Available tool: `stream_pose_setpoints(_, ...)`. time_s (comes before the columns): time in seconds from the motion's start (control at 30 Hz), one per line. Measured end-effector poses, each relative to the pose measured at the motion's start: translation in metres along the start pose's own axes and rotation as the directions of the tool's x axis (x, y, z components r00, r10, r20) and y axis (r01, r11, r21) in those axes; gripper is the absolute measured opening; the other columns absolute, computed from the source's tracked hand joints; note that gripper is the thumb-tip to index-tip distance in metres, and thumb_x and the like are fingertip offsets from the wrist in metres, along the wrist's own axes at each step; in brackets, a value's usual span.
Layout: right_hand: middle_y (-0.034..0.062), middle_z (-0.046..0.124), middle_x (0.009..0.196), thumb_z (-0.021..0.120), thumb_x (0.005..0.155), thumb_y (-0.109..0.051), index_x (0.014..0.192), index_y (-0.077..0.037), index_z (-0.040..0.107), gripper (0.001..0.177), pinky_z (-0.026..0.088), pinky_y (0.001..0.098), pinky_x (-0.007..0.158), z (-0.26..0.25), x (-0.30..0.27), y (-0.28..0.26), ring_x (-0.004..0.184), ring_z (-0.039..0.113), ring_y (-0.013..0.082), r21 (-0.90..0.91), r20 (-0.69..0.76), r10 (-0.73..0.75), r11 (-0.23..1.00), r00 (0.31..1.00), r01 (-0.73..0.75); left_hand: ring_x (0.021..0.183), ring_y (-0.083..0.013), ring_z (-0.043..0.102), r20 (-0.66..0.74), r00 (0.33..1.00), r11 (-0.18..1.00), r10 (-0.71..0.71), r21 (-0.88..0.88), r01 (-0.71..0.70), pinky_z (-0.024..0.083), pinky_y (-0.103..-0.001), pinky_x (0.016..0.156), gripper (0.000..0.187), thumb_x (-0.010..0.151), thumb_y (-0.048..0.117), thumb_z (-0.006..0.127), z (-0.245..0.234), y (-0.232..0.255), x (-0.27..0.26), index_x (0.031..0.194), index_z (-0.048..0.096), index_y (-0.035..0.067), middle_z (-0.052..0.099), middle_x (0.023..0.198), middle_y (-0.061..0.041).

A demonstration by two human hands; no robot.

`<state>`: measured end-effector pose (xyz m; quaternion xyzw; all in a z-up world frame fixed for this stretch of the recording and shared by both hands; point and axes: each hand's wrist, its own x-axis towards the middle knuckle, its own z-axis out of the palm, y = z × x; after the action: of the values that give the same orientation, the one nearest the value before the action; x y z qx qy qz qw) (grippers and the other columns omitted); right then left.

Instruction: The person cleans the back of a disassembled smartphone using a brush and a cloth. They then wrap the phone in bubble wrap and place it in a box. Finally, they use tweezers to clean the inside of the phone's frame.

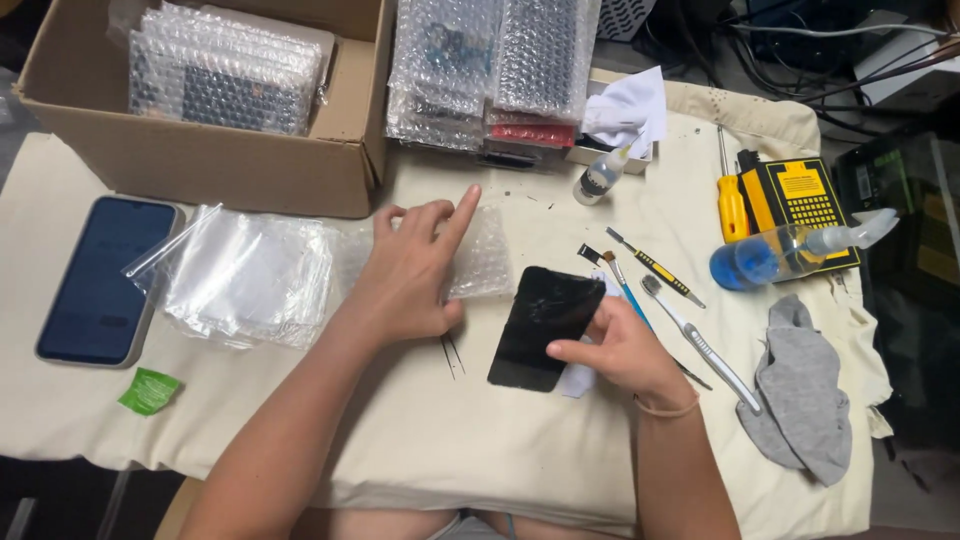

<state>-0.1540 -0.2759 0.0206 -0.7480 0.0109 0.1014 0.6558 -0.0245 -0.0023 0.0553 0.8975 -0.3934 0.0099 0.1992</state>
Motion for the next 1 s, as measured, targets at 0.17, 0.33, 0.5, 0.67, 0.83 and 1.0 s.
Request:
stream_pose_setpoints(0.17, 0.0194, 0.078, 0.121, 0.079, 0.081, -0.002, 0.127, 0.003, 0.072, 0.047, 0.051, 0.0542, 0.106, 0.019, -0.002, -0.036, 0.117, 0.069, 0.0312, -0.047, 0.104, 0.092, 0.995, 0.990, -0.088, 0.111, -0.0273, 0.049, -0.283, 0.958, 0.999, 0.041, -0.011, -0.046, 0.030, -0.049, 0.103, 0.129, 0.052, 0.017, 0.072, 0.002, -0.008, -0.007, 0.168, 0.017, 0.010, 0.046, 0.124, -0.011)
stream_pose_setpoints(0.33, 0.0237, 0.075, 0.126, 0.069, 0.090, -0.005, 0.134, 0.004, 0.066, 0.045, 0.049, 0.0571, 0.106, 0.016, -0.005, -0.033, 0.120, 0.068, 0.0338, -0.051, 0.114, 0.069, 0.997, 0.991, -0.064, 0.100, -0.0297, 0.044, -0.322, 0.947, 0.993, 0.015, -0.107, -0.052, 0.035, -0.041, 0.090, 0.130, 0.055, 0.025, 0.081, 0.005, -0.008, -0.008, 0.169, 0.019, 0.014, 0.042, 0.116, -0.011)
stream_pose_setpoints(0.5, 0.0245, 0.071, 0.128, 0.059, 0.092, 0.001, 0.140, 0.004, 0.057, 0.048, 0.053, 0.0550, 0.103, -0.001, 0.003, -0.008, 0.118, 0.068, 0.0334, 0.100, -0.101, -0.094, 0.990, 0.990, 0.104, 0.096, -0.0277, 0.043, -0.360, 0.933, 0.995, 0.002, -0.093, -0.039, 0.036, -0.038, 0.082, 0.142, 0.046, 0.041, 0.097, 0.008, -0.011, -0.008, 0.165, 0.025, 0.015, 0.041, 0.112, -0.009)
stream_pose_setpoints(0.67, 0.0232, 0.067, 0.128, 0.050, 0.097, 0.001, 0.146, -0.002, 0.045, 0.049, 0.059, 0.0511, 0.099, 0.004, 0.006, -0.018, 0.114, 0.069, 0.0323, 0.301, -0.423, -0.187, 0.894, 0.887, 0.332, 0.103, -0.0245, 0.045, -0.336, 0.940, 0.997, 0.061, 0.064, -0.042, 0.033, -0.042, 0.094, 0.115, 0.045, 0.037, 0.094, 0.013, -0.008, -0.007, 0.147, 0.047, 0.017, 0.046, 0.111, -0.004)
stream_pose_setpoints(0.83, 0.0161, 0.067, 0.127, 0.046, 0.105, -0.005, 0.143, -0.013, 0.039, 0.040, 0.064, 0.0465, 0.096, 0.007, 0.007, -0.031, 0.112, 0.072, 0.0288, 0.323, -0.591, -0.194, 0.833, 0.783, 0.450, 0.114, -0.0259, 0.046, -0.298, 0.948, 0.991, 0.115, 0.093, -0.091, 0.028, -0.050, 0.102, 0.104, 0.044, 0.032, 0.094, 0.017, 0.002, -0.007, 0.138, 0.051, 0.017, 0.052, 0.115, -0.005)
stream_pose_setpoints(1.0, 0.0141, 0.068, 0.129, 0.047, 0.106, -0.007, 0.144, -0.014, 0.038, 0.039, 0.063, 0.0453, 0.099, 0.011, 0.006, -0.036, 0.115, 0.071, 0.0264, 0.256, -0.618, -0.221, 0.851, 0.754, 0.459, 0.109, -0.0244, 0.046, -0.227, 0.964, 0.984, 0.139, 0.142, -0.108, 0.026, -0.052, 0.102, 0.115, 0.048, 0.032, 0.095, 0.018, 0.009, -0.008, 0.151, 0.046, 0.017, 0.054, 0.109, -0.003)
